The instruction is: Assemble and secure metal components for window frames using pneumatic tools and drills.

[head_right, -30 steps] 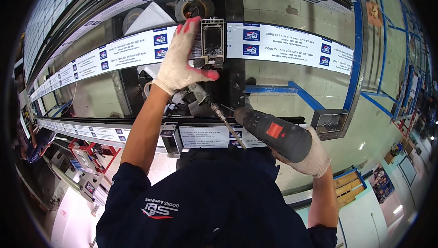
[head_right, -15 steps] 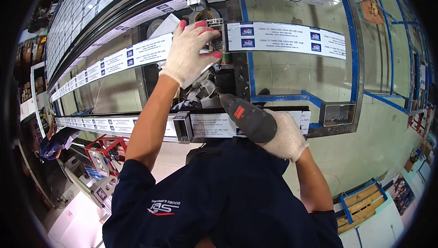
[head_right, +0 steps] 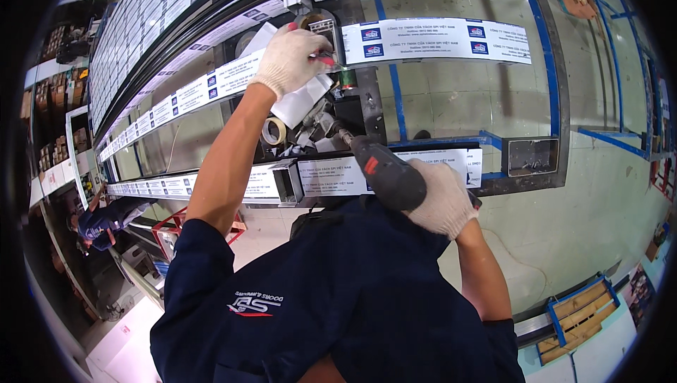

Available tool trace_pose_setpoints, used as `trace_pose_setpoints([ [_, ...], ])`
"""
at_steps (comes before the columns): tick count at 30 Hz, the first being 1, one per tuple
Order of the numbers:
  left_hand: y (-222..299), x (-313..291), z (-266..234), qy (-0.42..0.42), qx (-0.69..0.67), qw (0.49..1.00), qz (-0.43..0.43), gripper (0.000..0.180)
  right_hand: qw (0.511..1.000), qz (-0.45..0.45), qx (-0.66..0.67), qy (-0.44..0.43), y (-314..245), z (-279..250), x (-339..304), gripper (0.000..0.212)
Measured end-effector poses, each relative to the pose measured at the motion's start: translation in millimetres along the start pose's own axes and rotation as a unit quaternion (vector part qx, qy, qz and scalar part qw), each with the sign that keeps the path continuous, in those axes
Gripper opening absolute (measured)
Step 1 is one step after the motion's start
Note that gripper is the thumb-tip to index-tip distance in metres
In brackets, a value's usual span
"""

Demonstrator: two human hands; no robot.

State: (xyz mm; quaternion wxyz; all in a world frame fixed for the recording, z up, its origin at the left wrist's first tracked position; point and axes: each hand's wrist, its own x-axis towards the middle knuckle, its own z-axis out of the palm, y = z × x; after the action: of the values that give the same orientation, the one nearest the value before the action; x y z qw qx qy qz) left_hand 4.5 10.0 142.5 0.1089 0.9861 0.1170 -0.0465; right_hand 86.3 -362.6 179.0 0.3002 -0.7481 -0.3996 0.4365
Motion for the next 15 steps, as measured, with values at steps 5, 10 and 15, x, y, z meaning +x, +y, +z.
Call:
trace_pose_setpoints([
  [5, 17.3, 14.2, -14.2, -0.067, 0.058, 0.996, 0.001, 0.028, 0.991, -0.081, -0.094, -0.055, -30.6, 26.1, 59.4, 0.032],
  [10, 4.1, -11.4, 4.9, 0.034, -0.079, 0.995, -0.047, 0.022, 0.956, -0.180, -0.195, -0.126, -43.5, 68.9, 130.6, 0.035],
  [15, 14.7, 2.9, -2.1, 0.002, 0.081, 0.996, 0.041, 0.021, 0.930, -0.221, -0.285, -0.070, -34.0, 140.1, 189.0, 0.027],
])
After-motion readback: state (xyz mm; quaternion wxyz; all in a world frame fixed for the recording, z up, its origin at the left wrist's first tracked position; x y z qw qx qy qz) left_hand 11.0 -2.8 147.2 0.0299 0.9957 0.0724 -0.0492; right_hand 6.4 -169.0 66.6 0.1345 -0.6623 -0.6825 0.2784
